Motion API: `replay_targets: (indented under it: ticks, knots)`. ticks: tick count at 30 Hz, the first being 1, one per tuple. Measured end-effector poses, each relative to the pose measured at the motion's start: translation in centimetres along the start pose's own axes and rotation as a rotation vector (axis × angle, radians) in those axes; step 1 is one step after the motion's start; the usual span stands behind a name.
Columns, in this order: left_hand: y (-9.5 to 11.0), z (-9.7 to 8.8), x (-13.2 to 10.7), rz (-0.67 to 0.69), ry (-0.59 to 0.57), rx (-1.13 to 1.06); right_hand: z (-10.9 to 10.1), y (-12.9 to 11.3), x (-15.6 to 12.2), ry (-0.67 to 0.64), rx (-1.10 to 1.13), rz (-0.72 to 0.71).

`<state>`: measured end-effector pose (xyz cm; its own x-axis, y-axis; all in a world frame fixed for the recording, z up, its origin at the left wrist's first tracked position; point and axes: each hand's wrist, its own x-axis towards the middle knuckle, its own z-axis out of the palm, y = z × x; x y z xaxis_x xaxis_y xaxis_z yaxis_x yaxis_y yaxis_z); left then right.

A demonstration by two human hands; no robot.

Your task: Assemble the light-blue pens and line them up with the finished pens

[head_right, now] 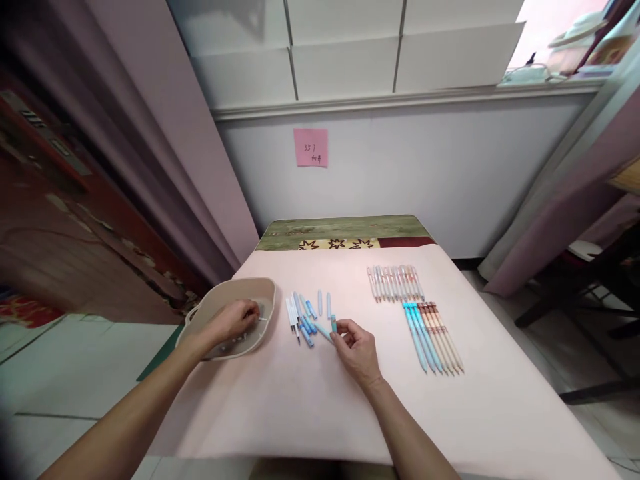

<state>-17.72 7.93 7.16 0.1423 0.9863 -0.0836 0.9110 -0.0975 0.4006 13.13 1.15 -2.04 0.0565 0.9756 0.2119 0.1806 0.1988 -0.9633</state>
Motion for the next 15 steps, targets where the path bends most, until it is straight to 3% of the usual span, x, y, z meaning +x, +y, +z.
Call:
replay_targets:
  ticks: [4,7,11,15]
  knots:
    - [1.9,-1.6,-0.5,0.039,0.057,0.019,0.0,0.0,0.0,0.002,0.000,-0.044]
    - [5.7,-1.3,-1.7,0.146,0.181,-0.195,0.0,-0.3,0.0,-0.025,-0.021,-0.119]
    - [11.2,2.3,-3.2,0.267,0.108,-0.578,-0.2,-0.9,-0.2,-0.076,-0.033,-0.162]
    - [13.6,5.8,-3.5,0.221,0.057,-0.710,-0.4,-1.1,-0.3,-0.072,-0.024,-0.173]
